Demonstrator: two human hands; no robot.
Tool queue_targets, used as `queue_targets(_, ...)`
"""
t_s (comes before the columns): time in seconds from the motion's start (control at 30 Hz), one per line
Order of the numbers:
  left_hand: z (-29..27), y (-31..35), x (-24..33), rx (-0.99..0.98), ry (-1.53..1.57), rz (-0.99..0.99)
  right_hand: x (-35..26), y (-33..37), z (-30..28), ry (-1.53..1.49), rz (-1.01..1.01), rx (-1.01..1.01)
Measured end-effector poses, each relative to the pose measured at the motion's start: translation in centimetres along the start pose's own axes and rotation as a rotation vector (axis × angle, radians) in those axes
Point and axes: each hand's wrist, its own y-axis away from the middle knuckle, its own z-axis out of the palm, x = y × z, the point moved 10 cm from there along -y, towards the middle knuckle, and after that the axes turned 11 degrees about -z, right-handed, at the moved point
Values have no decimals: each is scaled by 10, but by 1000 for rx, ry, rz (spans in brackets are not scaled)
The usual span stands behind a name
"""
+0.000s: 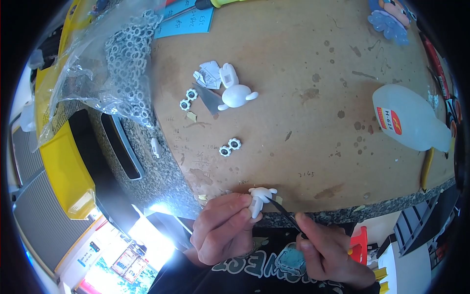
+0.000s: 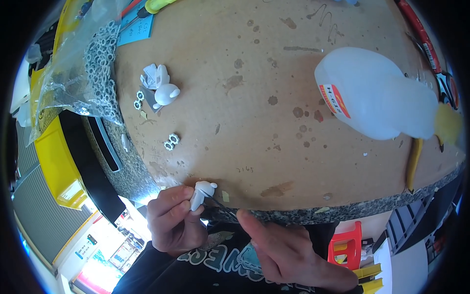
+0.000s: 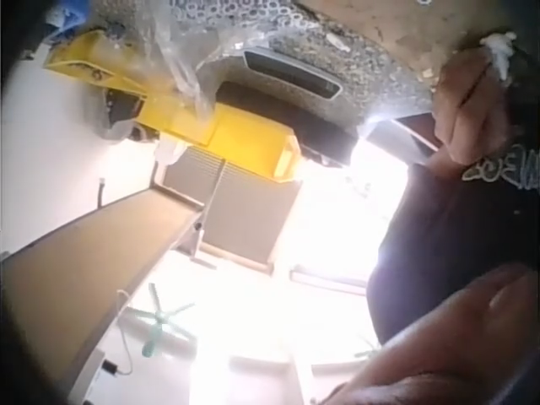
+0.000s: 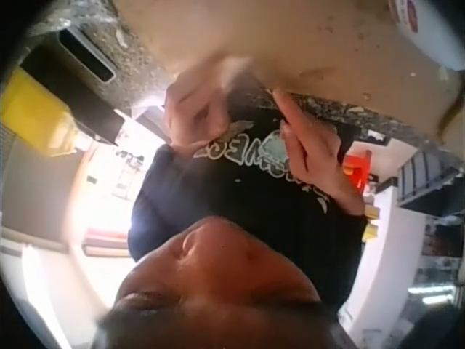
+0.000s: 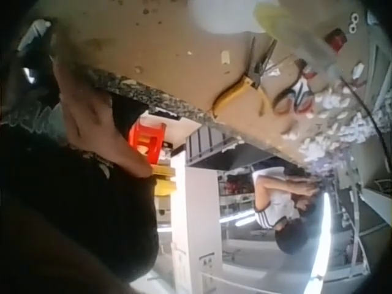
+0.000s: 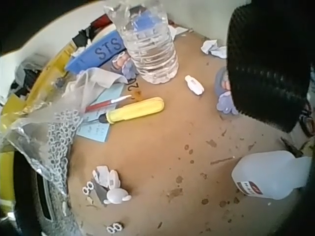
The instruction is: Assembling small plastic toy figures by gluing parts together at a workbench.
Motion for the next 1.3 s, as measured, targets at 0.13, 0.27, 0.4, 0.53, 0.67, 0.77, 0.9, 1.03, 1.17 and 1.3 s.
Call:
queue_targets(0.13,1,-2,2,-1,-9,1,-12,-1,6,215,-141,-87)
queue_targets(0.27,0,-1,2,7,12,18,-11,-2,11,246,-102,-162)
queue_targets(0.4,1,-2,2,15,9,5,-14,-1,11,343,-217,-95)
queue_targets(0.53,1,-2,3,18,-12,-4,-16,1,13,461,-213,-106)
queue_targets(0.67,1,-2,3,28,4,-3,-20,0,12,501,-248,-71)
queue_targets(0.77,0,-2,3,37,-3,-8,-20,1,13,513,-264,-61)
queue_targets(0.9,1,-2,2,9,3,-11,-21,3,14,524,-301,-55)
queue_targets(1.03,2,2,0,7,5,0,-20,3,9,463,-283,25)
queue_targets(1.17,3,1,0,-8,-11,0,-16,2,11,400,-265,-32)
queue_targets(1.3,1,-1,3,29,13,-8,-20,1,10,436,-270,-26)
